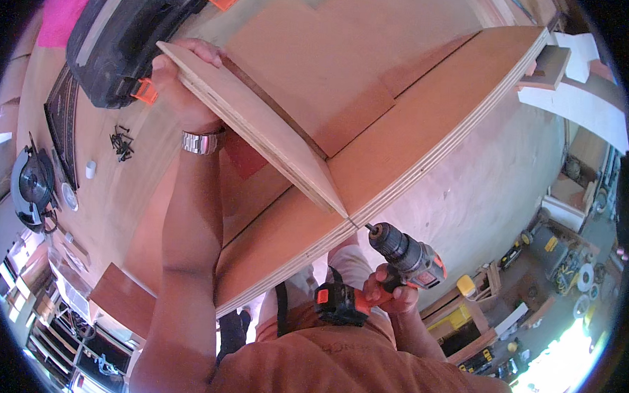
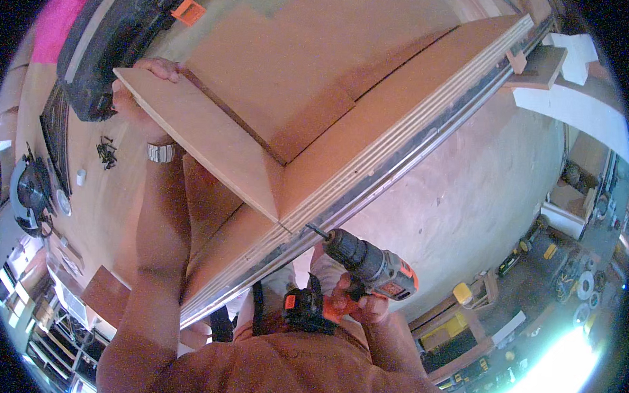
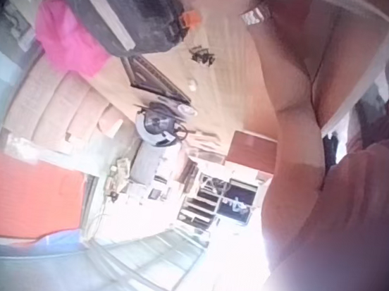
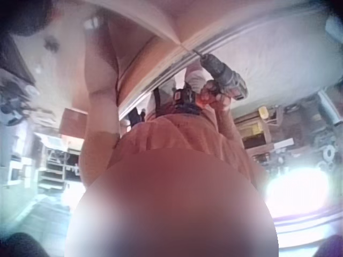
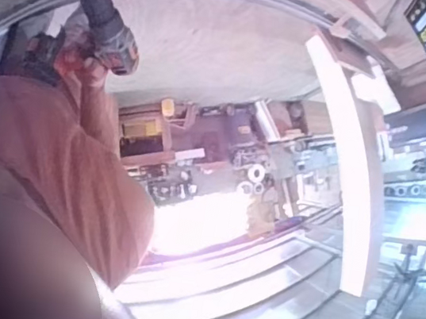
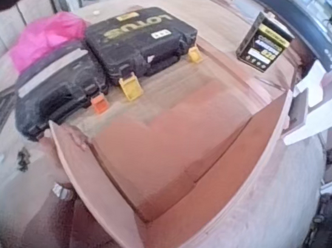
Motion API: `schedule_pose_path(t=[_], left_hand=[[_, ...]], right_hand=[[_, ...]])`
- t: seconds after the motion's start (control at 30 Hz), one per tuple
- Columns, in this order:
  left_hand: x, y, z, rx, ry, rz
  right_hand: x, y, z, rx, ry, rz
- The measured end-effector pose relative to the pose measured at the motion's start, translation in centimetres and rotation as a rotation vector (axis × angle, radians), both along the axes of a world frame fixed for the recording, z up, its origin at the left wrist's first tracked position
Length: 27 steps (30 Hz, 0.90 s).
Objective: The person aligns several plywood pieces on a workbench and uses a cordless drill to drive screws into the joints. The person repeatedly positions the pieces and secures them with screws, forming a small wooden structure.
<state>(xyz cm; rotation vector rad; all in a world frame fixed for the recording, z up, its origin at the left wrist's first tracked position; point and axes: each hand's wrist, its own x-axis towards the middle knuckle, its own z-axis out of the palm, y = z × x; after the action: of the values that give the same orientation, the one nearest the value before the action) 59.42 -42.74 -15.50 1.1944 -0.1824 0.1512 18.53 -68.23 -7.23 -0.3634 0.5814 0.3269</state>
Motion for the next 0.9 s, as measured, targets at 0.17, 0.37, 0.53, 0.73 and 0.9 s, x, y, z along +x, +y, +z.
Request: schedule_pose_path(t=[0.17,0.37,0.53,0.73,0.9], left_hand=[[0.0,-0.4,0.2,-0.063,0.031,-0.010],[0.0,-0.6,0.4,-0.065,0.037,-0.012],[-0.2,-0.5,0.5,-0.046,0.056,0.001],[-0.3,-0.7,1.0,-0.013,0.052,-0.002],[-0.6,-1.3,1.0,-0.053,0.072,0.059]], right_hand=[[0.0,0.1,-0.1,-0.005,0.000,-0.001],[-0.2,0.1,-0.1,0.003,0.008,-0.011],[0.1,0.1,-0.2,0.004,-0.020,-0.006],[0.0,0.2,-0.2,0.053,-0.003,-0.024],[-0.2,0.1,-0.3,0.034,-0.001,-0.019]])
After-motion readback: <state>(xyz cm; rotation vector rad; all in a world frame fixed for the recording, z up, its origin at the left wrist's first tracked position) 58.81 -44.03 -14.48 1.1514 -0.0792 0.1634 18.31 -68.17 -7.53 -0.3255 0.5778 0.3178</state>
